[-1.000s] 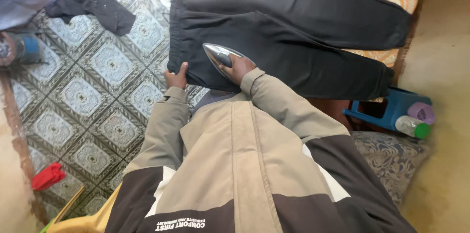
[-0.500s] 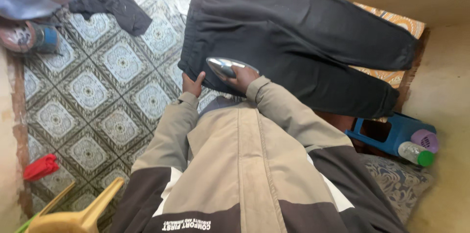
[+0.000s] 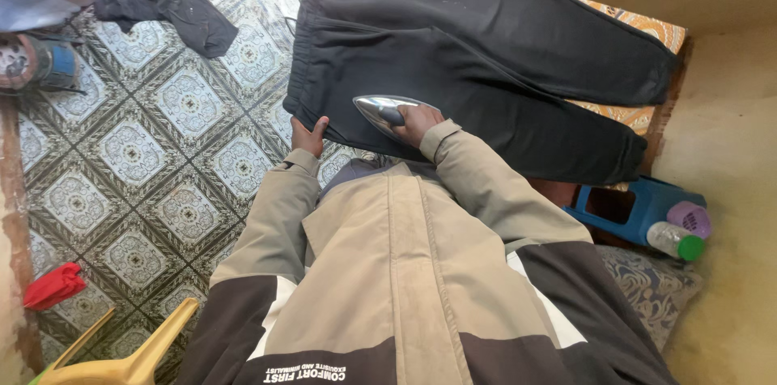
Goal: The person irons black pants on a low surface, moving an iron across the fabric and adjusting the garment by hand to press different sections.
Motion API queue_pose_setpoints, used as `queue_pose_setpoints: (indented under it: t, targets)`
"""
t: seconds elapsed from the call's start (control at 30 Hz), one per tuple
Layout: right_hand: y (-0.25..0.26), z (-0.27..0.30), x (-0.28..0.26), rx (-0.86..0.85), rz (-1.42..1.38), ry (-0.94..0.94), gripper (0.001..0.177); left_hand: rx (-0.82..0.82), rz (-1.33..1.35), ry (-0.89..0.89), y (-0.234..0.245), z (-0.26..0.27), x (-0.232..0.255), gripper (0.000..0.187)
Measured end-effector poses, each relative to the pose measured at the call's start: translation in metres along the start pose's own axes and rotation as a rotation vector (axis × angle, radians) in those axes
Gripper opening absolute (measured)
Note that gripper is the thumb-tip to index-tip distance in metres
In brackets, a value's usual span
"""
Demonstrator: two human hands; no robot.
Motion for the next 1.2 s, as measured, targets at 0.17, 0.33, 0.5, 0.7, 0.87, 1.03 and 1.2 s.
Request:
queue_pose_setpoints:
  t: [0.17, 0.33, 0.5, 0.7, 0.87, 1.03, 1.2]
  targets:
    - [0.004, 0.022, 0.013, -0.166, 0.04, -0.07, 0.03, -0.045, 0.022, -0.039, 0.002, -0.001, -0.006, 0.075]
    - [0.02, 0.022, 0.045, 0.041, 0.052, -0.159, 0.035, -0.094, 0.187, -0.17, 0.003, -0.005, 0.003, 0.076]
    - [0.026, 0.035, 0.076, 0.234, -0.048, -0.27, 0.033, -0.12, 0.19, -0.145, 0.007, -0.005, 0.011, 0.071]
    - [0.024, 0.053, 0.098, 0.084, -0.044, -0.247, 0.028, -0.162, 0.167, -0.178, 0.008, -0.007, 0.013, 0.074]
    - [0.048, 0.057, 0.105, 0.227, -0.086, -0.46, 0.046, -0.221, 0.13, -0.054, 0.015, -0.008, 0.031, 0.078]
    - [0.05, 0.061, 0.139, 0.479, -0.37, -0.563, 0.055, 0.27, -0.873, -0.274, 0.021, 0.029, 0.103, 0.112]
    - [0.048, 0.065, 0.163, 0.408, -0.391, -0.411, 0.058, 0.261, -0.88, -0.578, -0.034, 0.063, 0.189, 0.118]
Point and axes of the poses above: each hand's wrist, its own z-axis away from the middle knuckle, its own y-axis out of the back of the hand, x = y × z, the point moved 2 cm from there along -z, towards the middle knuckle, and after that the axes turned 6 degrees about x, right-handed, at the moved point
